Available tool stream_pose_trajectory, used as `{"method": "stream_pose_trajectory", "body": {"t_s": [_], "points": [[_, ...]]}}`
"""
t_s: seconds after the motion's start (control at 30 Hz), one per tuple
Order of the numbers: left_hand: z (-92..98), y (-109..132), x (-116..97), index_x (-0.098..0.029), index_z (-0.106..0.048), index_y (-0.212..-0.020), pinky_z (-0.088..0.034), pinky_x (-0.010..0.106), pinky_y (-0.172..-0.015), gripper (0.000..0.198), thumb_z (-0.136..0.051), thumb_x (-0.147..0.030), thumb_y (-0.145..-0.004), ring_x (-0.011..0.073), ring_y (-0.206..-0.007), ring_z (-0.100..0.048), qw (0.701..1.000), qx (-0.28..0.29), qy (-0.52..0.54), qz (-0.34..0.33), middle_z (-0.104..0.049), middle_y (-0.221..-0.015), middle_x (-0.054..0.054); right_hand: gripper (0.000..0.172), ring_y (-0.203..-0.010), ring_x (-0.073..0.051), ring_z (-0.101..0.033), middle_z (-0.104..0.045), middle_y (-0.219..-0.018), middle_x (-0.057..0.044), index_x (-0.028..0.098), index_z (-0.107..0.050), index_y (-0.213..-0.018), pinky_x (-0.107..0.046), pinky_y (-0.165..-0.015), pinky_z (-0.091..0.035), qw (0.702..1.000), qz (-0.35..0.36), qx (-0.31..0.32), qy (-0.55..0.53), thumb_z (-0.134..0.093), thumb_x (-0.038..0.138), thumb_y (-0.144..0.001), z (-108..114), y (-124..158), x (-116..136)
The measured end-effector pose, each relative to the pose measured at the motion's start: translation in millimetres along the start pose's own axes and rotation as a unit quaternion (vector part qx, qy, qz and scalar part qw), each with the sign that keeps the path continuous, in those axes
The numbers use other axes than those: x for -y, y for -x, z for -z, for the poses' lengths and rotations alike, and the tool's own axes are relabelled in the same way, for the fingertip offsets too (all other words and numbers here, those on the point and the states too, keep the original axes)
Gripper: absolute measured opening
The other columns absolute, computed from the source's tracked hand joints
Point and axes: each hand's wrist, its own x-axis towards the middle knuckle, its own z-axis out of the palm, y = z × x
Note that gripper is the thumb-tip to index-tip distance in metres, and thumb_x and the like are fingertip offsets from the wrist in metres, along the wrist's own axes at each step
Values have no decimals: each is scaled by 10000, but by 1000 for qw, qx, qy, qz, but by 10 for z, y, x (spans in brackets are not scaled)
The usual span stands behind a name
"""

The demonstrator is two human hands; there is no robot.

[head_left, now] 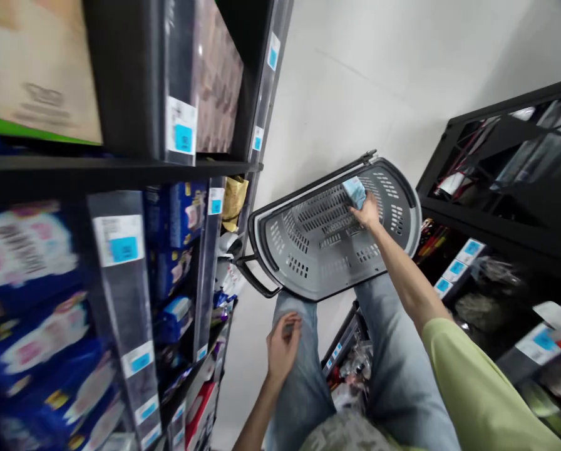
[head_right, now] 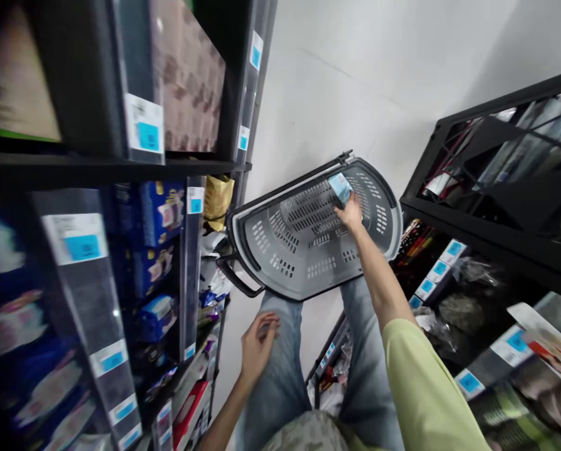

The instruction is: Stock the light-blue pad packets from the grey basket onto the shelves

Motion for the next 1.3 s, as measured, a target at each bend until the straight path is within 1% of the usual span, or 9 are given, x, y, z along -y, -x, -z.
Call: {"method": "stream_pose_trajectory", "body": {"t_s": [0.17,0.33,0.53,0.67,0.73,0.83,1.0,1.1,1.3], "points": [[219,-22,-49,-186,-717,-1020,-673,297,-601,406,-688,-579,-919,234,-764,-792,996,-58,-49,41,-791,-921,89,836,-1486,-379,-378,-411,-1572,-278,43,-311,-1535,-580,-1247,-338,997,-32,-20,72,-706,371,-876,-685,-663,-261],[382,-14,-124,-185,-737,-966,-674,277,-602,373,-708,-553,-911,222,-704,-790,992,-62,-102,34,-800,-878,83,665,-1343,-385,-491,-562,-1416,-225,77,-457,-1444,-621,-1154,-404,991,-40,-25,127,-695,344,-883,-768,-845,-386],[270,-63,-100,-185,-700,-980,-671,287,-580,370,-694,-546,-897,211,-703,-781,995,-51,-72,50,-788,-876,74,421,-1367,-319,-478,-566,-1489,-174,154,-557,-1435,-570,-1189,-365,967,194,28,162,-461,220,-1031,-381,-76,-180],[124,-67,-10,-183,-676,-996,-666,297,-586,360,-668,-528,-895,201,-700,-764,998,-42,-38,37,-767,-888,78,347,-1353,-317,-532,-624,-1462,-138,219,-655,-1322,-535,-1140,-411,956,286,42,54,-545,201,-994,-123,653,30],[69,-70,36,-180,-673,-992,-658,296,-580,342,-662,-503,-878,200,-695,-756,998,-45,-37,29,-753,-886,81,391,-1334,-350,-545,-640,-1429,-157,200,-660,-1282,-552,-1126,-432,965,260,22,-27,-696,276,-900,-17,906,146],[17,-74,101,-181,-670,-996,-644,277,-582,309,-642,-457,-860,198,-728,-752,998,-44,-43,22,-738,-886,75,640,-1188,-342,-626,-699,-1287,-152,181,-643,-1239,-508,-1053,-516,970,114,22,-212,-856,458,-703,95,1153,342],[-13,-74,163,-174,-671,-1016,-636,268,-588,299,-605,-417,-854,186,-754,-737,998,-41,-40,15,-722,-907,72,556,-1045,-257,-712,-764,-1112,-94,199,-658,-1108,-352,-861,-582,811,-112,130,-559,-786,562,-707,182,1434,616],[-20,-87,184,-175,-669,-1022,-629,257,-599,291,-592,-396,-849,184,-780,-737,998,-40,-46,8,-727,-929,76,520,-1050,-248,-727,-774,-1126,-92,200,-674,-1097,-318,-805,-585,767,-141,129,-613,-804,500,-694,207,1568,713],[-14,-130,154,-181,-658,-1043,-606,244,-602,267,-580,-389,-894,194,-814,-737,997,-37,-70,-9,-733,-925,79,538,-1115,-262,-731,-782,-1169,-81,220,-672,-1062,-355,-905,-616,758,-171,124,-618,-891,453,-630,147,1656,775]]}}
